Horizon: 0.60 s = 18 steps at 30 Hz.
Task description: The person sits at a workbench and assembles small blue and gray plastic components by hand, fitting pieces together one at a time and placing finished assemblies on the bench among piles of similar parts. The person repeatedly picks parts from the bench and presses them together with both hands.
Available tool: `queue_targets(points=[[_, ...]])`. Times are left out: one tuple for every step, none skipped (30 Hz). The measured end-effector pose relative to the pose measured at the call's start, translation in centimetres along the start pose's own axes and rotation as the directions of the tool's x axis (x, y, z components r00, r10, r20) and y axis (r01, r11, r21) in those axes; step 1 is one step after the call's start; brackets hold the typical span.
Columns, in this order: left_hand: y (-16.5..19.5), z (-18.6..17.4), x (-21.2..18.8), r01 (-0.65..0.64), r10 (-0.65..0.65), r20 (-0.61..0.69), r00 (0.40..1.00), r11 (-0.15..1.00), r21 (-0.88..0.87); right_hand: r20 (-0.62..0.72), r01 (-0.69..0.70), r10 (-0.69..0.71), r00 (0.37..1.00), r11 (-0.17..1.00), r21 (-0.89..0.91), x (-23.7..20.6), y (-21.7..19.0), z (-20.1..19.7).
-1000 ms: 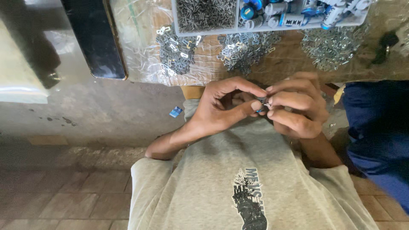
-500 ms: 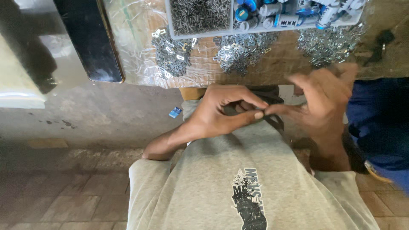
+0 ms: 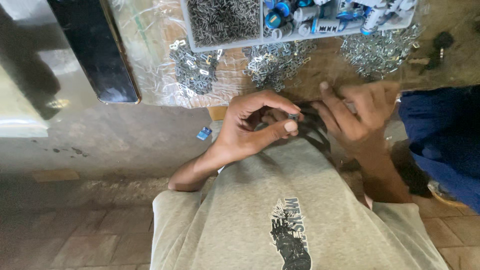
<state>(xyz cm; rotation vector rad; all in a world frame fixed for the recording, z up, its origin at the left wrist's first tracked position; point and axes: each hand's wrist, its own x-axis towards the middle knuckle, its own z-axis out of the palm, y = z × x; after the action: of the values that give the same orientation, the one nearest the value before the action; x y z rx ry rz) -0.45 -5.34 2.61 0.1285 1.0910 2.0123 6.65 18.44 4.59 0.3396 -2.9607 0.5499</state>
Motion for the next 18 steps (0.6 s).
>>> queue_targets(points=[[0.0, -0.1, -0.1, 0.01, -0.01, 0.009, 1.0, 1.0, 0.005, 0.0, 0.053, -0.053, 0.999, 0.999, 0.003, 0.1, 0.2, -0.1], [-0.1, -0.2, -0.1, 0.017, -0.017, 0.017, 1.0, 1.0, 0.01, 0.001, 0.109, -0.109, 0.994, 0.994, 0.007, 0.3, 0.3, -0.1], [-0.1, -0.2, -0.1, 0.026, -0.026, 0.021, 0.999, 1.0, 0.016, 0.001, 0.165, -0.165, 0.986, 0.986, 0.013, 0.4, 0.4, -0.1], [-0.2, -0.2, -0.2, 0.017, -0.017, 0.021, 1.0, 1.0, 0.016, -0.029, 0.158, -0.156, 0.987, 0.984, 0.083, 0.4, 0.4, -0.1], [-0.3, -0.1, -0.2, 0.006, -0.006, 0.021, 1.0, 1.0, 0.017, -0.06, 0.155, -0.147, 0.987, 0.976, 0.151, 0.6, 0.3, 0.0], [-0.5, -0.1, -0.2, -0.005, 0.005, 0.021, 1.0, 1.0, 0.018, -0.09, 0.152, -0.135, 0.987, 0.964, 0.219, 0.7, 0.1, 0.2], [-0.5, 0.0, -0.3, 0.005, -0.005, 0.016, 1.0, 1.0, 0.002, -0.115, 0.145, -0.117, 0.986, 0.949, 0.279, 0.9, -0.1, 0.3], [-0.6, 0.1, -0.3, 0.013, -0.012, 0.011, 1.0, 1.0, -0.013, -0.14, 0.141, -0.099, 0.985, 0.93, 0.339, 1.2, -0.5, 0.4], [-0.6, 0.1, -0.4, 0.019, -0.019, 0.004, 1.0, 0.999, -0.027, -0.164, 0.14, -0.08, 0.983, 0.907, 0.398, 1.5, -0.7, 0.6], [-0.6, 0.1, -0.5, 0.022, -0.022, 0.002, 1.0, 0.999, -0.034, -0.179, 0.153, -0.079, 0.981, 0.882, 0.446, 1.9, -1.0, 0.6], [-0.6, 0.2, -0.6, 0.022, -0.022, -0.001, 1.0, 0.999, -0.04, -0.195, 0.168, -0.08, 0.977, 0.854, 0.493, 2.3, -1.3, 0.7], [-0.5, 0.1, -0.7, 0.022, -0.022, -0.006, 1.0, 0.999, -0.046, -0.212, 0.185, -0.08, 0.974, 0.821, 0.539, 2.6, -1.5, 0.8], [-0.5, 0.1, -0.8, 0.003, -0.003, -0.016, 1.0, 0.999, -0.051, -0.201, 0.169, -0.062, 0.978, 0.802, 0.574, 3.0, -1.8, 0.7], [-0.5, 0.1, -0.9, -0.018, 0.016, -0.026, 1.0, 0.998, -0.057, -0.189, 0.152, -0.045, 0.981, 0.78, 0.607, 3.2, -2.0, 0.7], [-0.5, 0.1, -0.9, -0.038, 0.036, -0.036, 0.999, 0.997, -0.064, -0.175, 0.136, -0.029, 0.984, 0.758, 0.638, 3.4, -2.1, 0.6], [-0.4, 0.0, -1.0, -0.029, 0.025, -0.045, 0.999, 0.996, -0.085, -0.169, 0.137, -0.035, 0.985, 0.754, 0.643, 3.6, -2.2, 0.6], [-0.4, -0.1, -1.1, -0.019, 0.014, -0.052, 0.999, 0.994, -0.107, -0.164, 0.138, -0.04, 0.986, 0.751, 0.646, 3.7, -2.2, 0.6], [-0.4, -0.2, -1.1, -0.01, 0.003, -0.058, 0.998, 0.992, -0.13, -0.158, 0.139, -0.046, 0.986, 0.749, 0.648, 3.8, -2.2, 0.7]])
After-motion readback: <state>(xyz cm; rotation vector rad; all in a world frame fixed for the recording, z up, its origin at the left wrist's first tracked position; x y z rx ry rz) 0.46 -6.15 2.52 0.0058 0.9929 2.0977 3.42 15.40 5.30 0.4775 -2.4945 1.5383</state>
